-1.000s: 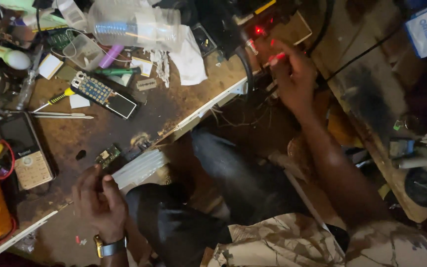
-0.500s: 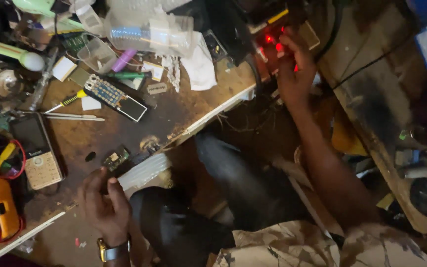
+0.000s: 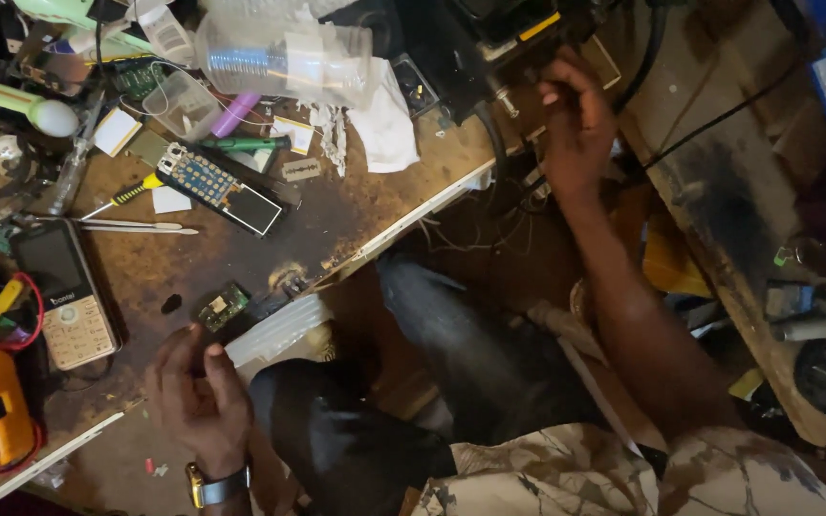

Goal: Repairing a small electronic circuit board by soldering components and using a probe

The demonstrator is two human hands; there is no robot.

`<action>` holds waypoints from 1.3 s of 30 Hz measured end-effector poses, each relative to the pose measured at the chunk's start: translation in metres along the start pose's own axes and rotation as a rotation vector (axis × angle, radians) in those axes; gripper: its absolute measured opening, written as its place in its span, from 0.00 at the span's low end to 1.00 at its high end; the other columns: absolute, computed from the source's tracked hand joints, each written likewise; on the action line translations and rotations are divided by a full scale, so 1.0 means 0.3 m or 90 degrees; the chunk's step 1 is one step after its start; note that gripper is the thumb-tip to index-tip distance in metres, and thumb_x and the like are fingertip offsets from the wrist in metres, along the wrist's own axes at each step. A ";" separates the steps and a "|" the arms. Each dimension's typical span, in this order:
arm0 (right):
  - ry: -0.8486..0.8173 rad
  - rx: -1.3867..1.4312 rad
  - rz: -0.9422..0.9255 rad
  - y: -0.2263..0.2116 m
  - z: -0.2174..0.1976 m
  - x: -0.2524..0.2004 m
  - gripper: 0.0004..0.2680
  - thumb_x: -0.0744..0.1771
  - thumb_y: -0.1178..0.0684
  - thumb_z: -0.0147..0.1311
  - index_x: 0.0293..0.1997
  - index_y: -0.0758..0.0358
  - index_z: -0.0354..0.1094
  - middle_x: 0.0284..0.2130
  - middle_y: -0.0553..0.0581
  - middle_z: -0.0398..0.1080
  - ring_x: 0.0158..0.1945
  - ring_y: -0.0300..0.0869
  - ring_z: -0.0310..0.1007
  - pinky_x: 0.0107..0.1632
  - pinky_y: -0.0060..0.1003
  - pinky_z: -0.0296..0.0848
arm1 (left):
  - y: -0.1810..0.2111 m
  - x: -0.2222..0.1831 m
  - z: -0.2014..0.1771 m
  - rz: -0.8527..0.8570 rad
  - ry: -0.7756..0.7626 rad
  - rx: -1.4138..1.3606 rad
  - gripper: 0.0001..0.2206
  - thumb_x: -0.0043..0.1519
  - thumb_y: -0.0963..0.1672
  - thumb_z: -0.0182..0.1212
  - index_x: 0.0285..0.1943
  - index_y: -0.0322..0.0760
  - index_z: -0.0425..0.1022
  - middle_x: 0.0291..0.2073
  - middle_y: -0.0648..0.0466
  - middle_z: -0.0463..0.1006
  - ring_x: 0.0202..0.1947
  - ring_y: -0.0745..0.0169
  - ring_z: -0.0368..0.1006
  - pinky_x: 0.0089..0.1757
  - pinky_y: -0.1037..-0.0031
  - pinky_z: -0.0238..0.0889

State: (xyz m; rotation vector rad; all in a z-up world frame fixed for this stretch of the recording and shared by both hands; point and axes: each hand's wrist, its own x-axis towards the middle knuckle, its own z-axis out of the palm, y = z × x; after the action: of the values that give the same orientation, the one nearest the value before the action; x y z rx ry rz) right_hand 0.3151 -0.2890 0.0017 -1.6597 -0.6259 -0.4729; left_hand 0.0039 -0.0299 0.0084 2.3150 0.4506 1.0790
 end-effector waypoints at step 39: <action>-0.023 -0.081 -0.031 0.050 -0.021 0.009 0.10 0.63 0.63 0.42 0.48 0.71 0.63 0.54 0.60 0.57 0.55 0.44 0.61 0.51 0.35 0.66 | -0.014 -0.005 -0.004 -0.019 -0.018 0.015 0.09 0.63 0.39 0.49 0.48 0.21 0.68 0.42 0.36 0.70 0.42 0.43 0.66 0.35 0.65 0.60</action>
State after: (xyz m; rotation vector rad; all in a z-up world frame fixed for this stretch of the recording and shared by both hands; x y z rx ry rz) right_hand 0.3270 -0.2966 -0.0068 -1.7791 -0.6752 -0.5279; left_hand 0.0018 -0.0268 0.0056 2.3335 0.4869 1.0306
